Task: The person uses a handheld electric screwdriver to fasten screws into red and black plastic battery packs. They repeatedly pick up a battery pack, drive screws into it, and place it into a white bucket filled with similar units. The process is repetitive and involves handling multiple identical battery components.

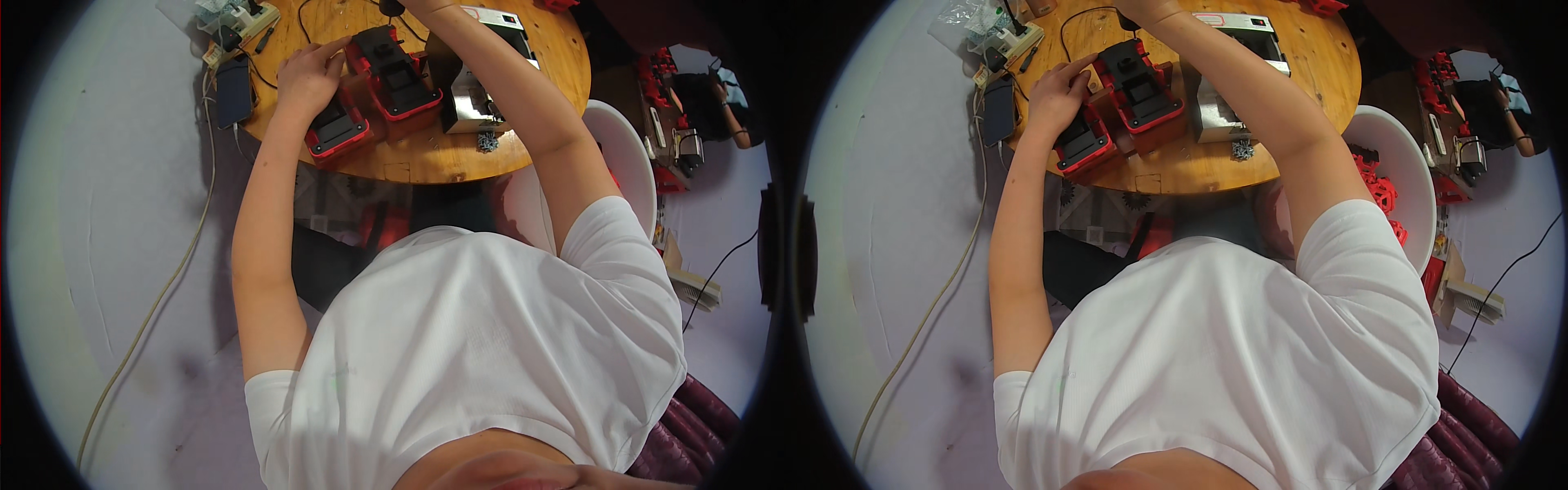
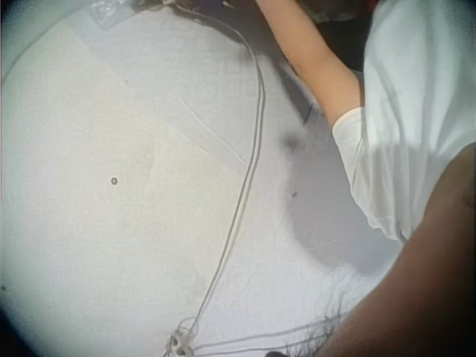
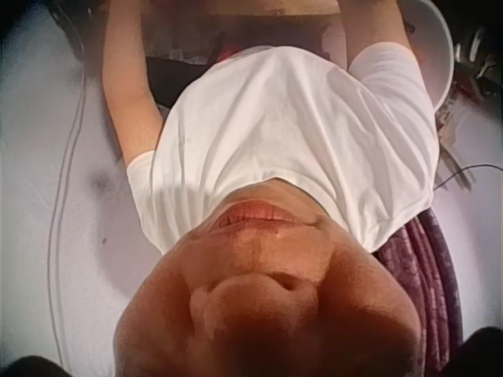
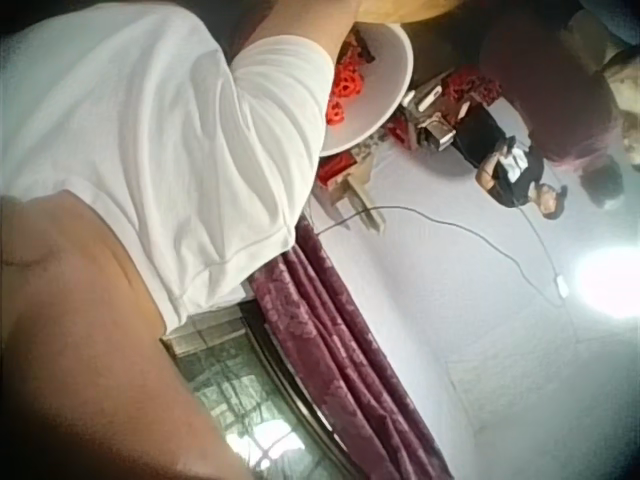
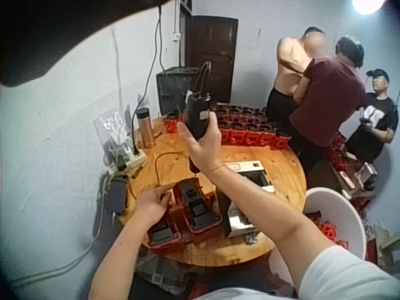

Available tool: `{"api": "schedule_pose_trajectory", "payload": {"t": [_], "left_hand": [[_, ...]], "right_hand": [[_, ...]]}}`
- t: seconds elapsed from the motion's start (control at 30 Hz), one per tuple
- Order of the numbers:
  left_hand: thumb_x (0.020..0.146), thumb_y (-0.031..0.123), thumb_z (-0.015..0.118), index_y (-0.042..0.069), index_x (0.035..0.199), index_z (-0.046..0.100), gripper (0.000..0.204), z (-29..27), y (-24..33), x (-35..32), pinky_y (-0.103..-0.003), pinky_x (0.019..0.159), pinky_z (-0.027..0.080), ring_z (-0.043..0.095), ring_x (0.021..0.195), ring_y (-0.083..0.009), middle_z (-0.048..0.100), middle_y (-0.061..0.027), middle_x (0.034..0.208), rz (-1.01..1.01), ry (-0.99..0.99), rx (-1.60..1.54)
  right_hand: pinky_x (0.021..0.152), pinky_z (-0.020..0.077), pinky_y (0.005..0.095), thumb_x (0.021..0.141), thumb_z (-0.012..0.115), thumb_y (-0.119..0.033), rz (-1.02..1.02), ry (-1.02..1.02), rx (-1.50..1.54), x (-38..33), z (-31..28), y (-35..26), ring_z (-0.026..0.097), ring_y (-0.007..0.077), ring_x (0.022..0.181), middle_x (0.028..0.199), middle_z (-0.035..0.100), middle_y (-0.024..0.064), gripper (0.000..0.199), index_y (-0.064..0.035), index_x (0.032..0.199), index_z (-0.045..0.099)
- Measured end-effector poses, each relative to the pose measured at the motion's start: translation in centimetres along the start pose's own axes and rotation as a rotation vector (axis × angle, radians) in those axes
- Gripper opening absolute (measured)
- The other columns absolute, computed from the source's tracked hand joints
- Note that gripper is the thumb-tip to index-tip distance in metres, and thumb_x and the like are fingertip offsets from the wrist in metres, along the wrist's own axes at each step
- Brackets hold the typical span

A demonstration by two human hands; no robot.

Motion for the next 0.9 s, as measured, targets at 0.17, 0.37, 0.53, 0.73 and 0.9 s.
{"api": "schedule_pose_trajectory", "payload": {"t": [0.17,0.37,0.53,0.73,0.9], "left_hand": [[0.090,0.029,0.054,0.025,0.119,0.069,0.032,0.1,-0.1,0.3,-0.044,0.086,0.046,0.064,0.096,-0.0294,0.068,-0.0078,0.096,0.053,0.049,-0.009],[0.091,0.030,0.053,0.026,0.121,0.067,0.033,0.6,-0.2,0.7,-0.046,0.081,0.048,0.064,0.094,-0.0333,0.068,-0.0119,0.095,0.058,-0.044,-0.065],[0.094,0.034,0.048,0.029,0.126,0.064,0.036,1.0,-1.2,0.4,-0.045,0.084,0.046,0.062,0.097,-0.0331,0.067,-0.0120,0.097,0.076,-0.011,0.062],[0.095,0.036,0.048,0.032,0.127,0.063,0.036,1.4,-1.1,0.9,-0.045,0.085,0.046,0.062,0.097,-0.0328,0.067,-0.0112,0.097,0.091,-0.034,0.014],[0.094,0.037,0.048,0.027,0.126,0.064,0.037,1.0,-1.0,0.8,-0.045,0.085,0.046,0.062,0.098,-0.0328,0.068,-0.0117,0.097,0.073,-0.005,0.030]], "right_hand": [[0.059,0.0452,0.0280,0.089,0.072,-0.021,-0.030,0.011,-0.010,0.0,0.1,-0.2,0.052,0.0119,0.067,0.081,0.058,0.0037,0.031,-0.0039,0.099,0.050],[0.054,0.0445,0.0248,0.089,0.071,-0.022,0.105,0.078,0.223,-0.6,-5.0,-2.1,0.054,0.0082,0.061,0.074,0.058,0.0018,0.027,-0.0055,0.096,0.051],[0.049,0.0456,0.0257,0.087,0.072,-0.018,0.366,-0.125,0.126,-4.5,-10.5,-5.0,0.056,0.0098,0.056,0.070,0.057,0.0014,0.025,-0.0057,0.096,0.052],[0.053,0.0440,0.0250,0.087,0.070,-0.008,0.317,0.068,-0.117,-8.7,-15.2,-6.2,0.054,0.0084,0.060,0.073,0.056,-0.0002,0.024,-0.0066,0.100,0.050],[0.052,0.0455,0.0269,0.090,0.067,-0.012,0.385,0.001,-0.044,-7.8,-14.1,-6.2,0.055,0.0099,0.058,0.073,0.056,0.0019,0.020,-0.0064,0.097,0.050]]}}
Point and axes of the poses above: each hand's wrist, its own x-axis towards the middle knuckle, its own z-axis out of the palm, y = z × x, the point moved 9 cm from there along x, towards the middle knuckle
